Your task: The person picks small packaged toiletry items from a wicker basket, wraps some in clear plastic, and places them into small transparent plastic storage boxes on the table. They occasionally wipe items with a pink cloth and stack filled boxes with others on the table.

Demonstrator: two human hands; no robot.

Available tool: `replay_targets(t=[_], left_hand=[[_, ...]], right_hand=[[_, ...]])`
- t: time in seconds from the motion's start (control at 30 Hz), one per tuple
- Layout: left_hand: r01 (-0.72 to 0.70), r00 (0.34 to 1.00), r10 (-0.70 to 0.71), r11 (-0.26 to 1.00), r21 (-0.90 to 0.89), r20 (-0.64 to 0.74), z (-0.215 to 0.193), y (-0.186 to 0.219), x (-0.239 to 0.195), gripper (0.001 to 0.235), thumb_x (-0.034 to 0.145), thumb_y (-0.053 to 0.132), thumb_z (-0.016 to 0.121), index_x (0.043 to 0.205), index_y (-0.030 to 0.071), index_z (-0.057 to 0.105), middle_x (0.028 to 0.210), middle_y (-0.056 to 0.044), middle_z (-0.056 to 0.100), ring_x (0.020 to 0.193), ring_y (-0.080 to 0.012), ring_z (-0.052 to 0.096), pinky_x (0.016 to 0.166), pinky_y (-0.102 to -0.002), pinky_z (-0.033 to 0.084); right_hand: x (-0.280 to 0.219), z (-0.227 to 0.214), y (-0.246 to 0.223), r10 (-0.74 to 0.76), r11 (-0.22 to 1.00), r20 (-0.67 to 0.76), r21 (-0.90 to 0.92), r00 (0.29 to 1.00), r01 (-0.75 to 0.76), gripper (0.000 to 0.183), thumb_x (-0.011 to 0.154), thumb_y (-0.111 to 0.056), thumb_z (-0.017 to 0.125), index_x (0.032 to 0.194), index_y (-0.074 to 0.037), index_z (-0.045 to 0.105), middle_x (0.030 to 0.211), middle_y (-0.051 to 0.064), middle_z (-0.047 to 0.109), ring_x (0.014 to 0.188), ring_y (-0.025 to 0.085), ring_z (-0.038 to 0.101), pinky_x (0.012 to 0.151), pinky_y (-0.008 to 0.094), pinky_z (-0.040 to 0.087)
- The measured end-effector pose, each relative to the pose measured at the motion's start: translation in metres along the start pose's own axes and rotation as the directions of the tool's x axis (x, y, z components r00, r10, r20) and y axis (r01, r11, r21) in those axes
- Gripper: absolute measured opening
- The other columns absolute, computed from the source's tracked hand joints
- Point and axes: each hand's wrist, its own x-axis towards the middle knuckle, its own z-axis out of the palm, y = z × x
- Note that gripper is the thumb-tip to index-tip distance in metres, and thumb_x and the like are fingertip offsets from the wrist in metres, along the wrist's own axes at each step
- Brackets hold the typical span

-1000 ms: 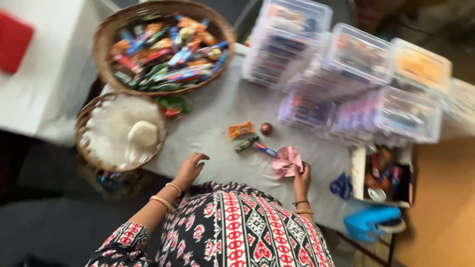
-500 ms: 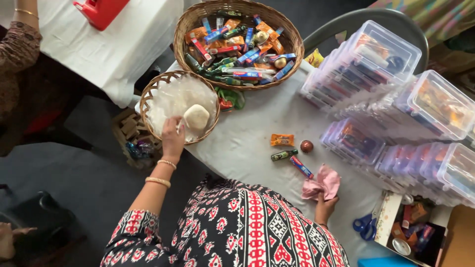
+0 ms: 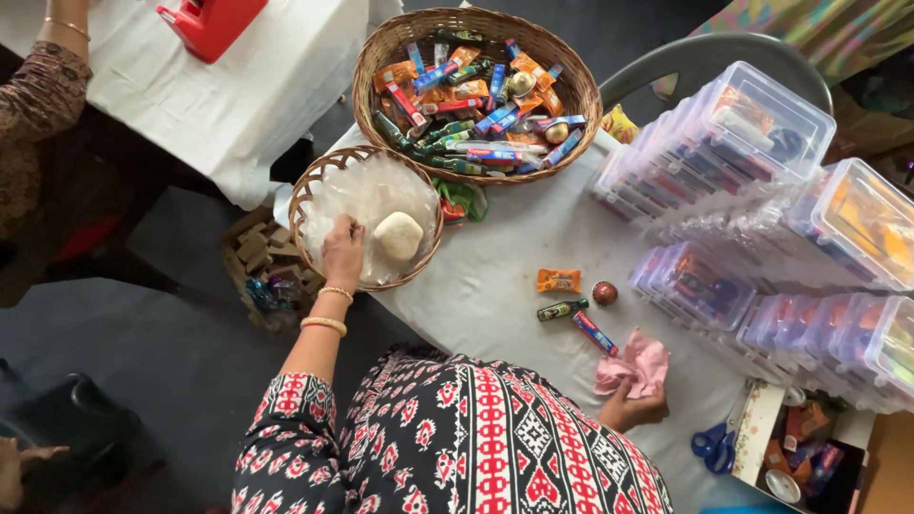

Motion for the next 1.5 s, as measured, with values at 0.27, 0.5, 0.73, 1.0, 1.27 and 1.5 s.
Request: replay_targets(t=[0.27, 0.5, 0.73, 1.0, 1.27, 1.5], left_hand=[[-0.005, 1.0, 0.0, 0.988, -0.151, -0.03, 0.018, -0.023, 0.001, 0.019, 0.091, 0.009, 0.068, 0.108, 0.009, 0.062, 0.086, -0.013, 0.073, 0.081, -0.034, 0.071, 0.072, -0.045, 0.053], [0.055, 0.997, -0.052, 0.996, -0.067, 0.048, 0.022, -0.023, 0.002, 0.014, 0.098, 0.021, 0.066, 0.11, 0.014, 0.062, 0.09, -0.016, 0.072, 0.085, -0.0382, 0.069, 0.074, -0.049, 0.051], [0.091, 0.991, -0.078, 0.988, -0.122, 0.107, 0.016, -0.014, -0.001, 0.015, 0.1, 0.026, 0.06, 0.11, 0.015, 0.059, 0.092, -0.016, 0.072, 0.09, -0.0401, 0.07, 0.076, -0.05, 0.052], [0.079, 0.996, -0.066, 0.953, -0.292, 0.054, 0.024, -0.024, 0.003, 0.016, 0.101, 0.023, 0.059, 0.114, 0.015, 0.056, 0.091, -0.016, 0.07, 0.088, -0.0406, 0.069, 0.073, -0.049, 0.052], [0.118, 0.992, -0.127, 0.786, -0.607, 0.029, 0.039, -0.046, 0.01, 0.014, 0.105, 0.015, 0.053, 0.116, 0.01, 0.046, 0.094, -0.015, 0.069, 0.084, -0.0269, 0.073, 0.072, -0.036, 0.057], [0.148, 0.976, -0.206, 0.417, -0.897, 0.066, 0.014, -0.031, 0.005, 0.011, 0.11, 0.014, 0.045, 0.116, 0.01, 0.037, 0.1, -0.016, 0.071, 0.084, -0.0267, 0.075, 0.067, -0.035, 0.06]], right_hand=[[0.018, 0.052, -0.186, -0.34, 0.803, 0.384, 0.593, 0.858, 0.053, 0.031, 0.099, -0.008, 0.069, 0.128, -0.006, 0.058, 0.117, 0.007, 0.052, 0.107, 0.017, 0.054, 0.092, 0.03, 0.048], [0.003, 0.07, -0.403, -0.782, 0.582, 0.53, 0.809, 0.328, 0.08, 0.035, 0.092, -0.011, 0.074, 0.125, -0.008, 0.062, 0.118, 0.011, 0.059, 0.112, 0.025, 0.06, 0.094, 0.035, 0.052], [-0.054, 0.122, -0.468, -0.952, 0.276, 0.305, 0.839, 0.015, 0.468, 0.08, 0.076, -0.03, 0.088, 0.142, -0.012, 0.048, 0.139, 0.02, 0.047, 0.126, 0.043, 0.047, 0.109, 0.051, 0.04], [-0.058, 0.132, -0.463, -0.89, 0.455, 0.436, 0.84, 0.133, 0.296, 0.085, 0.064, -0.019, 0.092, 0.138, -0.015, 0.05, 0.137, 0.017, 0.048, 0.129, 0.041, 0.051, 0.11, 0.045, 0.046], [-0.053, 0.127, -0.467, -0.918, 0.377, 0.328, 0.895, 0.222, 0.239, 0.084, 0.066, -0.019, 0.095, 0.137, -0.013, 0.05, 0.135, 0.015, 0.05, 0.126, 0.039, 0.051, 0.108, 0.046, 0.045], [-0.057, 0.135, -0.461, -0.912, 0.402, 0.403, 0.841, 0.075, 0.361, 0.083, 0.063, -0.02, 0.092, 0.135, -0.018, 0.052, 0.139, 0.018, 0.048, 0.131, 0.041, 0.049, 0.109, 0.048, 0.045]])
